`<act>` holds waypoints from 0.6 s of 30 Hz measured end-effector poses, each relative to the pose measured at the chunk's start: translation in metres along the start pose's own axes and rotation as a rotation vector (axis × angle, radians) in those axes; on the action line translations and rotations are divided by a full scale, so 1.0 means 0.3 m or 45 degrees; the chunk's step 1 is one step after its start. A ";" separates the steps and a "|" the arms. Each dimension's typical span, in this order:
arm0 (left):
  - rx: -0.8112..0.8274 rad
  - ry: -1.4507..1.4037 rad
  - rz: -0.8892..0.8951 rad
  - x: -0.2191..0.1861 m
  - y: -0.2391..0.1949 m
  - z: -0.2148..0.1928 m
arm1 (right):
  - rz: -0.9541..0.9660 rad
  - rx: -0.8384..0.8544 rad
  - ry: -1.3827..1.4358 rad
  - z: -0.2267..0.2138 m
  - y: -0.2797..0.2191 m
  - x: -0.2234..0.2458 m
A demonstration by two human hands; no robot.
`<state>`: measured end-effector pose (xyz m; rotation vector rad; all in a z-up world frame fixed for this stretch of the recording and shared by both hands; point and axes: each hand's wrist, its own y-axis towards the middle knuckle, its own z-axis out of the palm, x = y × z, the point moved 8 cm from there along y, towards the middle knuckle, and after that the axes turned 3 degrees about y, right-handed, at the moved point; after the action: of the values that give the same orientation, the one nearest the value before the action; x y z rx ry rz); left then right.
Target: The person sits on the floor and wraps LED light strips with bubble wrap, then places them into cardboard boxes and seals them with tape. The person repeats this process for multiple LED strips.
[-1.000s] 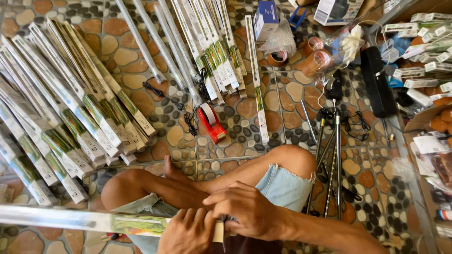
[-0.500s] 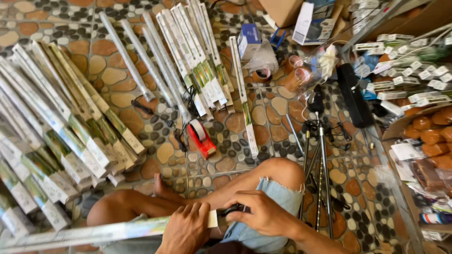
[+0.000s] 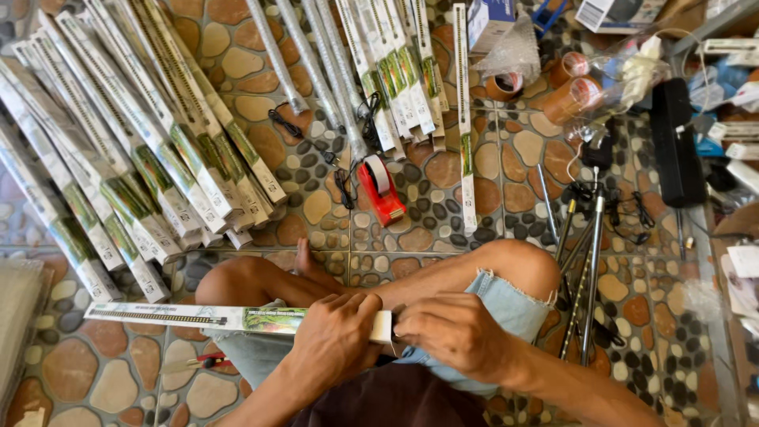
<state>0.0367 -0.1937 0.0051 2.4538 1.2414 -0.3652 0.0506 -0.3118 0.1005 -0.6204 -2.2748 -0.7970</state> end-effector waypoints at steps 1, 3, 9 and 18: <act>-0.001 -0.023 -0.004 -0.002 0.002 -0.006 | -0.072 -0.053 -0.151 0.000 0.017 0.024; 0.010 0.022 0.014 -0.003 -0.008 0.007 | -0.113 -0.089 -0.257 0.015 0.019 0.033; 0.083 -0.005 0.099 -0.056 -0.033 0.045 | 0.108 0.026 -0.099 0.080 -0.021 -0.025; 0.150 0.045 0.115 -0.052 -0.038 0.086 | 0.291 -0.051 0.013 0.140 -0.043 -0.079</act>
<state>0.0166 -0.2099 -0.0144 2.6164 1.1485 -0.3823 0.0418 -0.2974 0.0534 -0.8747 -2.1354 -0.7322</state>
